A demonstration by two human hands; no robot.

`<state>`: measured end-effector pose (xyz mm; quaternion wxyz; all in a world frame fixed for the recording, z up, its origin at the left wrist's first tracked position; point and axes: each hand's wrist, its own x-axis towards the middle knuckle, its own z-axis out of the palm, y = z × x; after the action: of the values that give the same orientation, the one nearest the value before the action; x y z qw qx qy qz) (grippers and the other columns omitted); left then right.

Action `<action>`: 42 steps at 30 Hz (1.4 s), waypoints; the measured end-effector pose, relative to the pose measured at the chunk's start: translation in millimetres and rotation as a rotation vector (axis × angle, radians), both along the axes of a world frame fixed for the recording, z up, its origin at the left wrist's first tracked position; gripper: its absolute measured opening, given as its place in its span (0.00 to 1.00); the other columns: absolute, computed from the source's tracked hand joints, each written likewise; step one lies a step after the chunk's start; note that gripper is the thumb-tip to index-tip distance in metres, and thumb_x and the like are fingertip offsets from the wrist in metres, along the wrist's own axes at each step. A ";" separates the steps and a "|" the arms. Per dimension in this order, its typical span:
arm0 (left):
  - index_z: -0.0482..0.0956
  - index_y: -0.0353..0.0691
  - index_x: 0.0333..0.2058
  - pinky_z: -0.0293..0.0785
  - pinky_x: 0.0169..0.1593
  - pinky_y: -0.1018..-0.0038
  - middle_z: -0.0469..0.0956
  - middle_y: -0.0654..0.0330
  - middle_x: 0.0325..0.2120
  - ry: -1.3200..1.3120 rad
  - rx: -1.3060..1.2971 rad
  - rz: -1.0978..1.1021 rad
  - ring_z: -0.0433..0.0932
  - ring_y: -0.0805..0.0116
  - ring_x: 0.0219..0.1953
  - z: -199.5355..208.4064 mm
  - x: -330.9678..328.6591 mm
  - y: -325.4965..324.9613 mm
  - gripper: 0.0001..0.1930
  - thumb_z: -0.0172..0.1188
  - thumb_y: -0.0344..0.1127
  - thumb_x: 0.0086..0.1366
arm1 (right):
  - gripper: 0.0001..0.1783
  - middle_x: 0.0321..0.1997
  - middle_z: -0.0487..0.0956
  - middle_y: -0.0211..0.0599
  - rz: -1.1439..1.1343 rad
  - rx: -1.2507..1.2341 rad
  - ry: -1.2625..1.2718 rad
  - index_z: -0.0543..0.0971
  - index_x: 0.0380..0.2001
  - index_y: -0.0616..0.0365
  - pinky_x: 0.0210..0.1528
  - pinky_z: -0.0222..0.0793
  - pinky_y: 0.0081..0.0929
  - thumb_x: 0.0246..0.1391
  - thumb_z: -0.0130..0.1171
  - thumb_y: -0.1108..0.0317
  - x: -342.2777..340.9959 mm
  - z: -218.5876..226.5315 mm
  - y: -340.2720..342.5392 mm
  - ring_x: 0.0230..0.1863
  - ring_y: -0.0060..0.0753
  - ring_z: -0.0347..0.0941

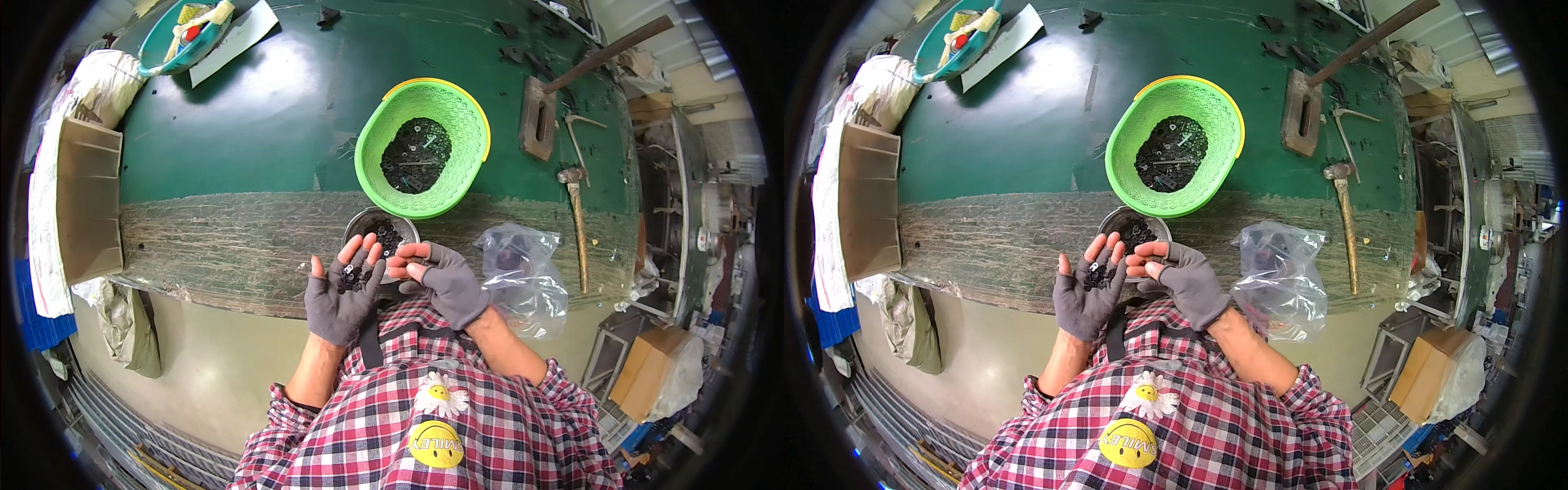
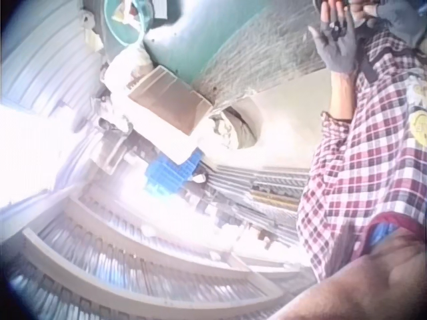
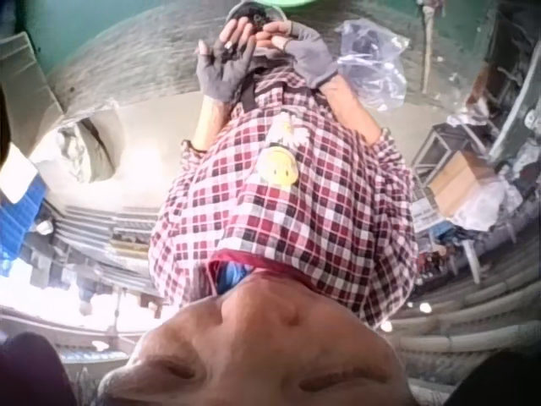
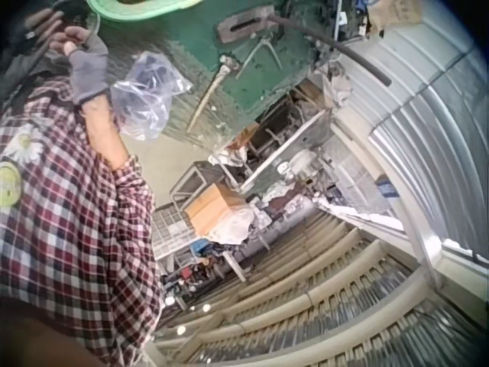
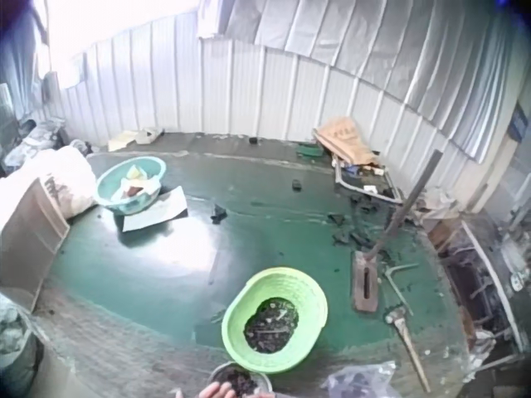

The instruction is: The person picks small black plastic parts from a bowl, places them into a metal jig, and uses a hammer to press them into place. The person repeats this process for several parts, transferring them from a plastic bag into the bowl and then into the jig.

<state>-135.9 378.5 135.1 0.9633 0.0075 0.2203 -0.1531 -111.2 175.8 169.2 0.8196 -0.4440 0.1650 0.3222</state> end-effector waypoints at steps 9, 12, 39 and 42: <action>0.57 0.32 0.67 0.48 0.74 0.56 0.57 0.47 0.69 -0.028 0.008 -0.016 0.54 0.53 0.71 -11.9 25.1 -11.9 0.39 0.39 0.62 0.73 | 0.07 0.37 0.83 0.40 0.126 -0.785 -0.714 0.83 0.36 0.63 0.39 0.73 0.23 0.53 0.64 0.75 17.7 -18.7 12.1 0.38 0.27 0.79; 0.53 0.35 0.69 0.48 0.73 0.56 0.54 0.49 0.70 -0.094 0.043 -0.050 0.52 0.55 0.72 -14.5 25.9 -10.8 0.41 0.37 0.64 0.72 | 0.10 0.36 0.78 0.39 0.194 -0.909 -0.838 0.84 0.37 0.60 0.37 0.72 0.28 0.48 0.68 0.72 25.7 -0.8 22.2 0.36 0.36 0.77; 0.54 0.32 0.68 0.48 0.74 0.57 0.55 0.47 0.69 0.001 -0.072 0.082 0.53 0.55 0.72 -12.4 32.3 -8.1 0.40 0.41 0.61 0.73 | 0.12 0.38 0.83 0.37 -0.006 -0.483 -0.266 0.81 0.47 0.67 0.36 0.76 0.19 0.61 0.55 0.77 23.1 -21.6 27.3 0.36 0.25 0.82; 0.54 0.31 0.68 0.47 0.74 0.57 0.55 0.46 0.69 -0.011 -0.072 0.080 0.53 0.54 0.72 -12.7 32.3 -7.6 0.40 0.42 0.61 0.72 | 0.13 0.38 0.84 0.40 -0.040 -0.381 -0.150 0.80 0.48 0.66 0.33 0.75 0.18 0.62 0.55 0.76 24.2 -23.4 23.2 0.36 0.26 0.82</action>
<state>-103.5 370.9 122.5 0.9695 -0.0352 0.2095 -0.1223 -87.0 199.0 145.9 0.7370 -0.6104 0.1703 0.2351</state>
